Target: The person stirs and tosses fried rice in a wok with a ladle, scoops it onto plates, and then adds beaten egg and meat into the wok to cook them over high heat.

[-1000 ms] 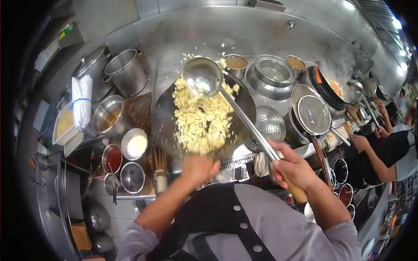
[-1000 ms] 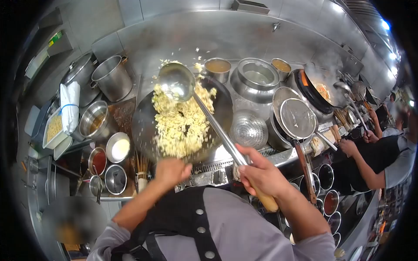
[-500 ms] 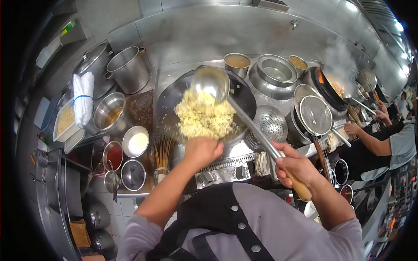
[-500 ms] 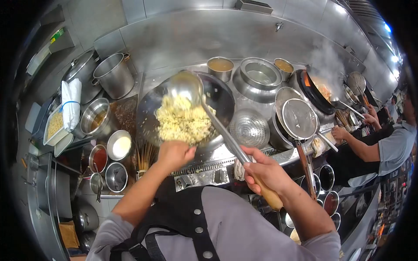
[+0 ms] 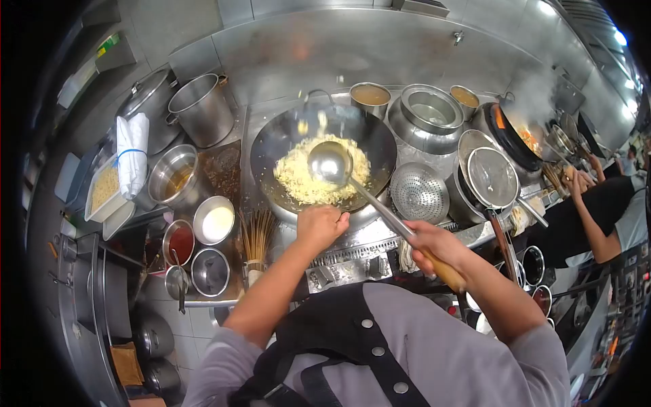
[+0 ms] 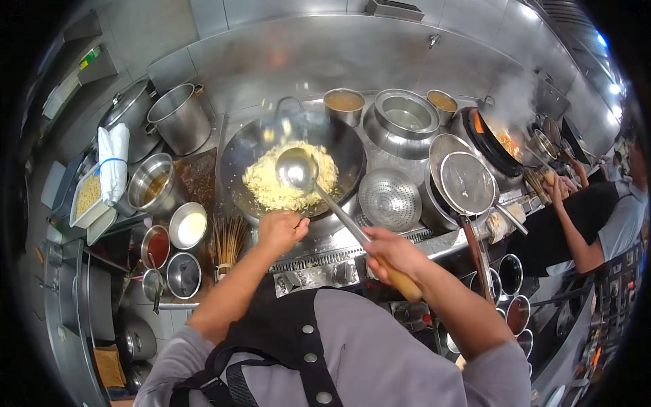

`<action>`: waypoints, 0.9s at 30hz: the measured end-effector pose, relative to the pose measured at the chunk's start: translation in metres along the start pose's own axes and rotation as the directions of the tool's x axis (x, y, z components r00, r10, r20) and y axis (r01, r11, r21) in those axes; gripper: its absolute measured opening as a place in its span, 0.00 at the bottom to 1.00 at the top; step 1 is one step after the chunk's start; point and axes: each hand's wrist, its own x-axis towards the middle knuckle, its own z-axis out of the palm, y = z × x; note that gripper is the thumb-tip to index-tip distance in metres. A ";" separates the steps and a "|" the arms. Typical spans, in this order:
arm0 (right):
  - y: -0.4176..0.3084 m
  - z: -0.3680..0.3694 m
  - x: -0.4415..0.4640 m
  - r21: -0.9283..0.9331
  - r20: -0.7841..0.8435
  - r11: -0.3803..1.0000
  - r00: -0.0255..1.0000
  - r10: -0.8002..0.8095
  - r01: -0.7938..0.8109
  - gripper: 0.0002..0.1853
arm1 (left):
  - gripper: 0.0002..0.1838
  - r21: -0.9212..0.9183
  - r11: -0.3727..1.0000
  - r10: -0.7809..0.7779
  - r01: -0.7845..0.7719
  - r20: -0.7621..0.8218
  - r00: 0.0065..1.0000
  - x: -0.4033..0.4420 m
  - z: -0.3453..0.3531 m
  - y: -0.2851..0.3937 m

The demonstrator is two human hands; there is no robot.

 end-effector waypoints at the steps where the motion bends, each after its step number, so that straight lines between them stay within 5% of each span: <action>1: 0.001 -0.002 0.019 -0.007 -0.017 0.998 0.998 0.055 -0.055 0.30 | 0.22 0.063 0.997 -0.043 0.043 0.009 0.999 -0.006 0.008 0.004; 2: -0.003 0.003 0.022 -0.013 -0.021 0.999 0.999 0.050 -0.050 0.30 | 0.22 0.060 0.997 -0.042 0.042 0.001 0.999 -0.020 0.010 0.010; 4: -0.007 0.012 0.031 -0.270 -0.052 0.946 0.978 -0.201 0.180 0.29 | 0.23 0.094 0.995 -0.061 0.043 0.200 0.978 -0.068 0.013 0.017; 7: -0.027 0.021 -0.038 -0.204 -0.027 0.960 0.979 -0.200 0.191 0.30 | 0.23 -0.074 0.995 0.080 -0.074 0.086 0.993 -0.077 -0.028 0.033; 9: -0.028 0.013 -0.060 -0.061 0.002 0.991 0.993 -0.120 0.120 0.30 | 0.23 0.056 0.998 -0.025 0.015 0.193 0.981 -0.031 -0.049 0.027; 10: -0.027 0.013 -0.064 0.088 0.039 0.994 0.997 -0.064 0.060 0.30 | 0.22 -0.024 0.997 0.075 -0.073 0.089 0.993 -0.011 -0.046 0.017; 14: -0.003 -0.001 0.020 0.036 -0.020 0.996 0.996 0.087 -0.086 0.31 | 0.21 -0.067 0.993 0.074 -0.093 -0.249 0.966 -0.009 0.009 0.011; 16: -0.006 0.003 0.041 -0.448 -0.016 0.871 0.972 -0.234 0.202 0.32 | 0.21 0.067 0.998 -0.013 0.013 0.004 1.000 -0.055 0.016 0.018; 19: -0.015 0.004 -0.011 -0.452 -0.093 0.842 0.923 -0.372 0.294 0.32 | 0.21 -0.123 0.985 0.118 -0.121 -0.025 0.993 -0.085 -0.010 0.028; 20: -0.009 -0.005 -0.014 -0.400 -0.096 0.852 0.909 -0.405 0.337 0.35 | 0.22 -0.009 0.997 0.073 -0.073 0.034 0.997 -0.069 -0.021 0.027; 21: -0.009 -0.004 -0.009 -0.408 -0.084 0.854 0.918 -0.388 0.324 0.35 | 0.22 0.106 0.994 0.015 -0.025 0.095 0.995 -0.044 -0.030 0.022; 25: 0.006 0.011 0.046 -0.465 -0.275 0.852 0.875 -0.398 0.241 0.37 | 0.22 -0.036 0.999 -0.015 0.014 -0.007 1.000 0.014 -0.001 -0.018; 27: 0.030 0.029 0.088 -0.388 -0.291 0.915 0.928 -0.234 0.110 0.38 | 0.21 -0.045 0.999 0.024 -0.028 -0.088 0.996 0.029 0.015 -0.033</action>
